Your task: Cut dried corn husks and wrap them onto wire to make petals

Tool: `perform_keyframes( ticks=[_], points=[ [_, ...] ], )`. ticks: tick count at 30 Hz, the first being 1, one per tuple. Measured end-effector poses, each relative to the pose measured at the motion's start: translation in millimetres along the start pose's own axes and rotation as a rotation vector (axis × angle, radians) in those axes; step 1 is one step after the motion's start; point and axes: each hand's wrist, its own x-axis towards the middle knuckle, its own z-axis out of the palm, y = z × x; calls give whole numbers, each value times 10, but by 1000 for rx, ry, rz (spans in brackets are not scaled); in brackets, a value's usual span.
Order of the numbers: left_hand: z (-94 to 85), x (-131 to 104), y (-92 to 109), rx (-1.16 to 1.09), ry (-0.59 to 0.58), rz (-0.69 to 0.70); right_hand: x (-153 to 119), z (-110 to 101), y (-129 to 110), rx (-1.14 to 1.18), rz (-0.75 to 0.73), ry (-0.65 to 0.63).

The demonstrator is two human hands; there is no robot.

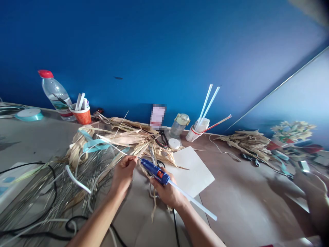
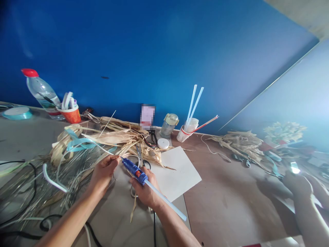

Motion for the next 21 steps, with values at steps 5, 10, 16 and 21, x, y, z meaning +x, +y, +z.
perform_keyframes(
  ticks=[5, 10, 16, 21],
  points=[
    [-5, -1, -11, 3, -17, -21, -3, 8, 6, -13, -17, 33],
    [-4, 13, -39, -8, -14, 16, 6, -53, -21, 53, 1, 0],
    [-6, 25, -44, -24, -9, 13, -10, -164, -22, 242, -3, -51],
    [1, 6, 16, -54, -15, -14, -25, -183, 103, 504, 92, -50]
  ],
)
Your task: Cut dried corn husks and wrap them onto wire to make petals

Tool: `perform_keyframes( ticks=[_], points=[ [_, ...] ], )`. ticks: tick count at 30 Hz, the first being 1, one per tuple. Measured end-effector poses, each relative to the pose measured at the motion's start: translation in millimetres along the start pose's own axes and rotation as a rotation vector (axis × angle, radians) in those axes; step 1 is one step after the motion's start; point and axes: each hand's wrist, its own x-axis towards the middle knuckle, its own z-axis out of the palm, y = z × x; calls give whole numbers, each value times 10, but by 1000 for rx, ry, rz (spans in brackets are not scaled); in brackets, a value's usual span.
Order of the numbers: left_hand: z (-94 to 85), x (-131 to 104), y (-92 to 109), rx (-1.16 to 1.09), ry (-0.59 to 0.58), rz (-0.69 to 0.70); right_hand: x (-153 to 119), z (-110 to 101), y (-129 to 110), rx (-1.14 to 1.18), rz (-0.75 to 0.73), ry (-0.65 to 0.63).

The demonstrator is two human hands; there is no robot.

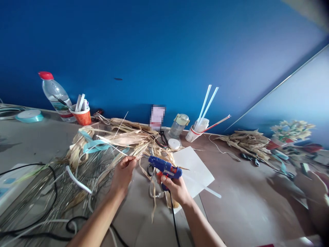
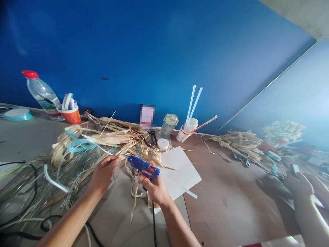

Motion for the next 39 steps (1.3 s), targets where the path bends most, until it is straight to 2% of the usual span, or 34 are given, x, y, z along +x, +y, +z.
perform_keyframes(
  ticks=[4, 10, 13, 16, 20, 23, 28, 36, 39],
  points=[
    [2, 4, -7, 5, 0, -5, 13, -49, 80, 160, 88, 58],
    [11, 9, -35, -55, -29, -67, 38, -70, -74, 463, 136, -43],
    [15, 11, -31, -77, -35, -76, 45, -140, -185, 502, 158, -19],
    [9, 18, -44, -89, -30, -78, 22, -303, -224, 505, 246, -14],
    [-4, 18, -62, -121, -48, -70, -72, -561, -128, 555, 343, 4],
    [-3, 7, -46, -128, -61, -64, -163, -679, -5, 596, 423, 14],
    [9, -13, -16, -138, -37, -53, -260, -762, 151, 682, 501, 24],
    [5, -29, -1, -167, -70, -72, -257, -835, 277, 845, 443, 54],
    [5, -26, -8, -154, -71, -70, -283, -849, 315, 908, 471, 76]
  ],
)
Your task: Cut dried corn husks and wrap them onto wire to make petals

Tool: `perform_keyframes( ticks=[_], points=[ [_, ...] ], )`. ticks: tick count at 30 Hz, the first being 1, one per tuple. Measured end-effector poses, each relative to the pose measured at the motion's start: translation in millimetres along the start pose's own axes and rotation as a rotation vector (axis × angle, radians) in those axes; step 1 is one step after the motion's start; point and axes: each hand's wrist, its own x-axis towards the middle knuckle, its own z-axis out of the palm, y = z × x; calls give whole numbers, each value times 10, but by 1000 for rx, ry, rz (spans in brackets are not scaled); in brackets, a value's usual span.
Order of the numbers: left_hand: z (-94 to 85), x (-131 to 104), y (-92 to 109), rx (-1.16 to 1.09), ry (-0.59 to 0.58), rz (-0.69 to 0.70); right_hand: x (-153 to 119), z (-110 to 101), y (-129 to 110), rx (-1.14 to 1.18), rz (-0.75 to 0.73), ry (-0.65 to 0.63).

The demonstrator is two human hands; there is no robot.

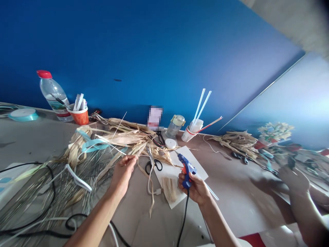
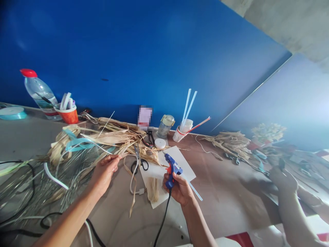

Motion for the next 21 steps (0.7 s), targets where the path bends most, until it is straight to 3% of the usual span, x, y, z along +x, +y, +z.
perform_keyframes(
  ticks=[9, 21],
  points=[
    [-9, 0, -18, 41, -20, -21, -111, -88, -13, 64, 67, -51],
    [19, -33, 30, 51, -27, -18, 22, -105, -72, 117, 128, 79]
  ],
)
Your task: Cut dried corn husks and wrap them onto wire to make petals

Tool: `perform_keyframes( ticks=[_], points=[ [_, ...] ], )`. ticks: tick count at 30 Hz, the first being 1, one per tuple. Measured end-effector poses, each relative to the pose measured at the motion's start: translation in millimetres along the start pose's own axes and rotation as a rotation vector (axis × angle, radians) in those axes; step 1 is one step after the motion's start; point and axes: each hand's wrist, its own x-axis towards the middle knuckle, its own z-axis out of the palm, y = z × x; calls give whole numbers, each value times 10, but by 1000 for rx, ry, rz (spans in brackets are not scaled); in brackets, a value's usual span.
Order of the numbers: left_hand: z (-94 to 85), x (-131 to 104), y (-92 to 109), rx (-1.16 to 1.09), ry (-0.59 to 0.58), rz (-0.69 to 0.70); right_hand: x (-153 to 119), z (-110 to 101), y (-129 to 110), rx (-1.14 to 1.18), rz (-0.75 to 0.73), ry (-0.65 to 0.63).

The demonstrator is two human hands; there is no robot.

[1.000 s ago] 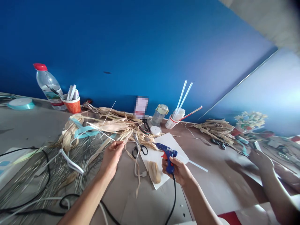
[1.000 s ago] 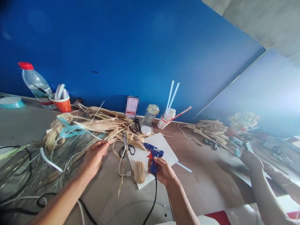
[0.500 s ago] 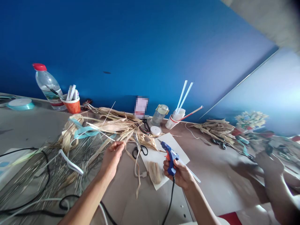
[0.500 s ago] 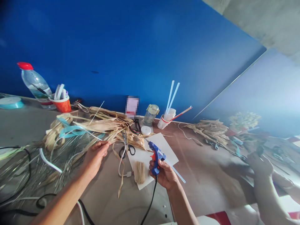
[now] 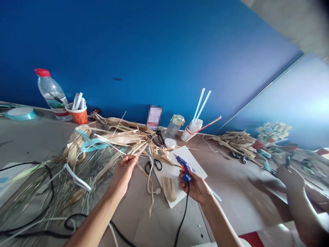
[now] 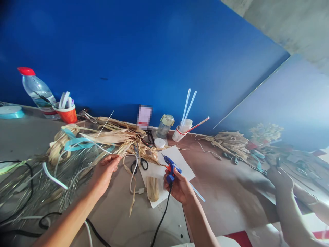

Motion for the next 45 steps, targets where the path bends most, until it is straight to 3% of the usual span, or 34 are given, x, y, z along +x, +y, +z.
perform_keyframes(
  ticks=[5, 11, 15, 18, 22, 25, 29, 34, 39, 45],
  points=[
    [13, -12, 28, 2, -8, -8, -28, 33, -29, 46, 70, 7],
    [12, -17, 43, 2, -11, -1, -137, 117, -25, -70, 107, 193],
    [1, -19, 21, 18, -3, 6, -304, 46, -43, -512, 32, 332],
    [1, -11, -4, 28, -7, 23, -443, 54, -85, -925, -213, 415],
    [7, -7, -25, 83, -15, 43, -453, 461, -30, -913, -514, 239],
    [13, -20, -24, 131, -3, 58, -235, 932, 146, -791, -510, 58],
    [12, -35, -24, 187, -19, 75, 190, 1330, 413, -757, -539, -2],
    [1, -3, -59, 203, -46, 47, 458, 1371, 566, -795, -743, 65],
    [3, 9, -92, 344, -83, 159, 399, 1347, 590, -1080, -1001, 119],
    [43, -80, -37, 494, -76, 233, 345, 1403, 611, -1315, -1097, 94]
  ],
)
